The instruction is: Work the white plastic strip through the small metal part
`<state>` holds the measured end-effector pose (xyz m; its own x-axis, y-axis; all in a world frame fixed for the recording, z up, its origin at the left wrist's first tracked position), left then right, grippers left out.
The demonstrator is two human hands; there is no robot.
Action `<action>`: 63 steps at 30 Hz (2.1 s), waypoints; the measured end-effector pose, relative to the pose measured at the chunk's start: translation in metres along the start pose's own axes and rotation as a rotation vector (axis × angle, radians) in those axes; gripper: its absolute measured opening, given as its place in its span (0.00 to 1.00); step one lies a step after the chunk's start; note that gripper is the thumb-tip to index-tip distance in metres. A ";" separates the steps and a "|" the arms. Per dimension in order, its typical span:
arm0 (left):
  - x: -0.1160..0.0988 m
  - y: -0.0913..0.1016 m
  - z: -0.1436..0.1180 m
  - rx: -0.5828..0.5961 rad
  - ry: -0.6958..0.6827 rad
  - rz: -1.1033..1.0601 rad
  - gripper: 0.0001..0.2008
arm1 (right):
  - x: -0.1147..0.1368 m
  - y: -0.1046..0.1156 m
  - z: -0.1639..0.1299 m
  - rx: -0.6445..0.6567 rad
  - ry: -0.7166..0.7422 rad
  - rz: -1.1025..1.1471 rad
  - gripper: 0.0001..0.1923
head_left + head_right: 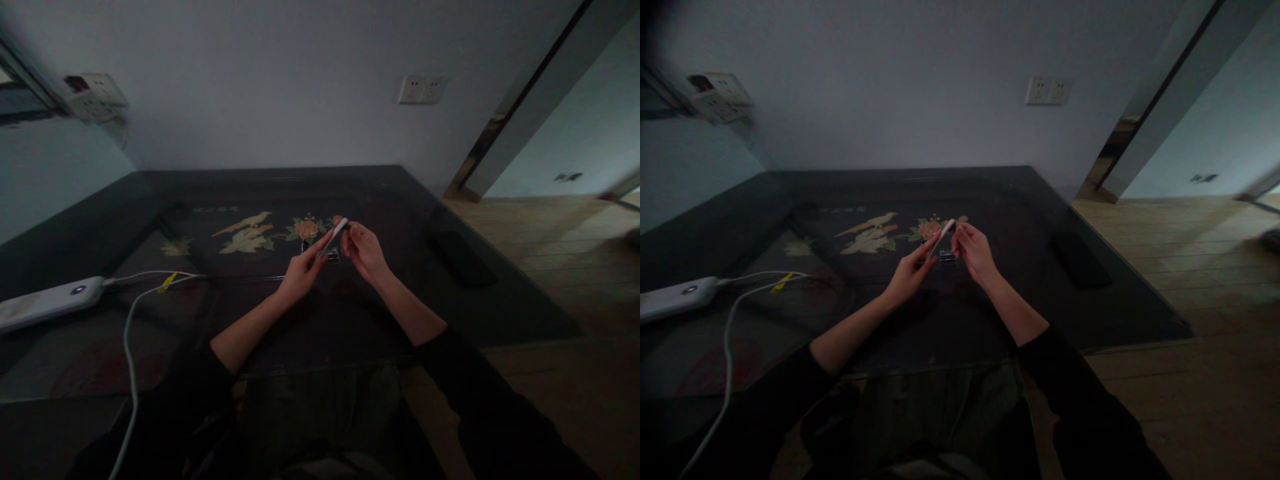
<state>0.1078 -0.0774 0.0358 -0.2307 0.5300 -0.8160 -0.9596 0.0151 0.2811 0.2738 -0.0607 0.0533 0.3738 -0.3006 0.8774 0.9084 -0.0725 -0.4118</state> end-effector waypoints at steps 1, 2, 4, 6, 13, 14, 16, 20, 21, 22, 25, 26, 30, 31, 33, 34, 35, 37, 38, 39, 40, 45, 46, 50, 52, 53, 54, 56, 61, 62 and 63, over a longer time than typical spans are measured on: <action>0.000 0.001 0.001 -0.009 0.002 -0.004 0.28 | 0.000 0.000 0.000 -0.005 -0.001 0.001 0.26; 0.000 0.001 0.001 -0.018 0.003 -0.009 0.28 | 0.001 0.000 0.000 -0.010 -0.004 -0.002 0.27; -0.001 0.003 0.002 -0.027 0.011 -0.017 0.28 | 0.001 -0.001 -0.001 -0.020 -0.013 -0.009 0.26; -0.001 0.003 0.003 -0.027 0.029 -0.010 0.28 | 0.001 -0.001 -0.001 -0.022 -0.021 -0.008 0.26; 0.000 -0.001 -0.001 -0.015 -0.021 -0.021 0.28 | 0.001 0.000 0.000 -0.024 -0.008 -0.011 0.27; 0.000 -0.002 -0.001 -0.008 -0.030 -0.033 0.28 | 0.001 0.000 0.001 -0.024 -0.004 -0.012 0.27; -0.001 -0.003 -0.003 -0.003 -0.037 -0.049 0.28 | 0.001 0.001 0.001 -0.017 0.004 -0.015 0.27; -0.003 -0.005 -0.005 0.030 -0.034 -0.068 0.27 | 0.001 0.001 0.000 -0.011 -0.006 0.006 0.25; -0.003 -0.005 -0.006 0.042 -0.030 -0.070 0.27 | 0.001 0.001 0.000 -0.015 -0.015 0.015 0.26; -0.003 -0.006 -0.007 0.053 -0.025 -0.069 0.27 | 0.001 0.001 0.000 -0.018 -0.024 0.020 0.26; -0.003 -0.007 -0.007 0.061 -0.013 -0.074 0.27 | 0.001 0.001 0.000 -0.023 -0.042 0.008 0.27; -0.003 -0.007 -0.007 0.057 -0.015 -0.082 0.27 | 0.000 0.001 0.000 -0.022 -0.042 0.001 0.27; -0.004 -0.006 -0.004 0.027 -0.029 -0.120 0.27 | -0.001 0.001 0.000 -0.014 -0.020 -0.010 0.25; -0.004 -0.005 -0.003 0.025 -0.019 -0.118 0.27 | -0.001 0.001 0.000 -0.010 -0.014 -0.012 0.25; -0.002 -0.004 -0.001 0.024 0.010 -0.106 0.28 | -0.001 0.001 0.000 -0.001 -0.008 -0.014 0.25; -0.001 -0.003 0.000 0.020 0.020 -0.103 0.28 | -0.001 0.001 0.001 0.003 -0.006 -0.013 0.24; 0.000 -0.002 0.000 0.014 0.025 -0.105 0.28 | -0.001 0.001 0.001 0.005 -0.003 -0.009 0.24; 0.000 -0.001 0.002 -0.003 0.029 -0.114 0.29 | 0.000 0.000 0.000 0.010 -0.001 0.004 0.24; 0.000 0.000 0.002 -0.010 0.032 -0.115 0.29 | 0.000 0.000 0.000 0.012 -0.004 0.010 0.24; 0.000 0.000 0.002 -0.014 0.038 -0.112 0.29 | 0.000 -0.001 0.000 0.013 -0.009 0.012 0.24; 0.000 0.000 0.002 -0.016 0.045 -0.106 0.29 | 0.000 -0.001 0.000 0.010 -0.015 0.013 0.24; -0.001 -0.002 0.000 -0.021 0.053 -0.105 0.29 | -0.001 0.000 0.000 -0.016 -0.034 0.009 0.25; -0.001 -0.003 -0.001 -0.016 0.051 -0.105 0.29 | -0.001 0.000 0.001 -0.012 -0.033 0.011 0.25; -0.003 -0.005 -0.004 0.004 0.031 -0.100 0.29 | -0.001 0.001 0.001 -0.002 -0.026 0.017 0.24; -0.004 -0.006 -0.005 0.017 0.002 -0.108 0.28 | 0.000 0.002 0.001 -0.007 -0.023 0.012 0.24; -0.005 -0.007 -0.006 0.026 -0.009 -0.114 0.28 | 0.000 0.002 0.001 -0.009 -0.023 0.008 0.24; -0.006 -0.007 -0.006 0.034 -0.013 -0.119 0.28 | 0.000 0.002 0.001 -0.009 -0.022 0.007 0.25; -0.007 -0.008 -0.008 0.048 -0.006 -0.133 0.28 | 0.001 0.001 0.001 -0.005 -0.023 0.008 0.26; -0.009 -0.007 -0.007 0.057 0.001 -0.168 0.28 | 0.000 0.002 0.002 -0.017 -0.022 0.031 0.25; -0.009 -0.006 -0.007 0.055 0.001 -0.172 0.28 | 0.000 0.002 0.002 -0.022 -0.024 0.038 0.25; -0.009 -0.006 -0.006 0.054 0.003 -0.175 0.28 | 0.000 0.002 0.002 -0.025 -0.025 0.045 0.25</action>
<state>0.1142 -0.0871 0.0386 -0.0620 0.5125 -0.8565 -0.9751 0.1520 0.1616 0.2760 -0.0593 0.0532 0.4185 -0.2806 0.8638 0.8859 -0.0833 -0.4563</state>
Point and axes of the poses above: each hand's wrist, its own z-axis towards the middle knuckle, its own y-axis out of the back of the hand, x = y × z, the point moved 2 cm from there along z, towards the middle knuckle, and after that the axes turned 14 degrees about -x, right-handed, at the moved point
